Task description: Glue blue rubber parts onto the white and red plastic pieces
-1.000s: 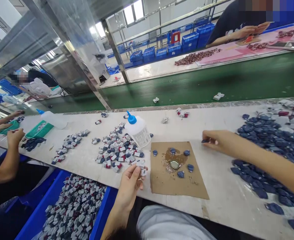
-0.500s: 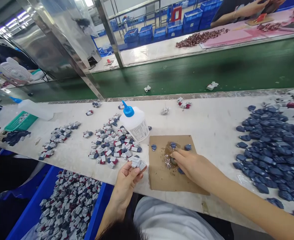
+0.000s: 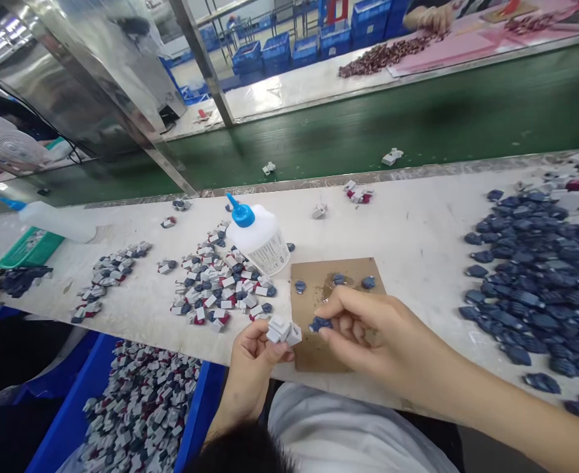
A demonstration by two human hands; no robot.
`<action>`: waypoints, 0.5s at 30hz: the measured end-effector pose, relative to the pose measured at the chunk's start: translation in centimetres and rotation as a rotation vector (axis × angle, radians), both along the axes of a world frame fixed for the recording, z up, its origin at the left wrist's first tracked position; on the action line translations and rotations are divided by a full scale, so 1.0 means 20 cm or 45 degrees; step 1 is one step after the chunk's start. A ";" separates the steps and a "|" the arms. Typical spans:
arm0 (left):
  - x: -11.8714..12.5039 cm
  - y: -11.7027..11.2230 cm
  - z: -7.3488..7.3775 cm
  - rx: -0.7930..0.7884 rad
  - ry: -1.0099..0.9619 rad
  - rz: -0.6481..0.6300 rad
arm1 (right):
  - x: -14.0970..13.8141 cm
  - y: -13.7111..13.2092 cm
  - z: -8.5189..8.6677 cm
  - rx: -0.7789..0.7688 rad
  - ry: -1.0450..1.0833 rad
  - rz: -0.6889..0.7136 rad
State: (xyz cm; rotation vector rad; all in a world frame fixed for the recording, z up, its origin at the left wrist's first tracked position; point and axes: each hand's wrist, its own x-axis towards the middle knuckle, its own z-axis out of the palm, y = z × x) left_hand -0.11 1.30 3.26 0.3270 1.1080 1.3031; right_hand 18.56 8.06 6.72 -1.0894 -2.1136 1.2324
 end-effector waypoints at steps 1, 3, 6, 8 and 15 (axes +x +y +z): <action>0.00 0.00 0.00 0.019 -0.008 -0.023 | -0.01 -0.01 0.02 -0.019 0.019 0.009; 0.00 -0.01 0.00 0.047 -0.027 -0.066 | -0.02 -0.01 0.04 -0.029 0.049 0.024; 0.01 0.00 0.00 0.068 -0.062 -0.068 | -0.03 -0.01 0.04 -0.022 0.059 0.055; 0.01 0.00 0.00 0.063 -0.085 -0.064 | -0.03 -0.01 0.03 -0.015 0.055 0.075; 0.04 0.02 0.02 0.085 -0.058 -0.083 | -0.05 -0.04 0.01 0.005 0.129 0.099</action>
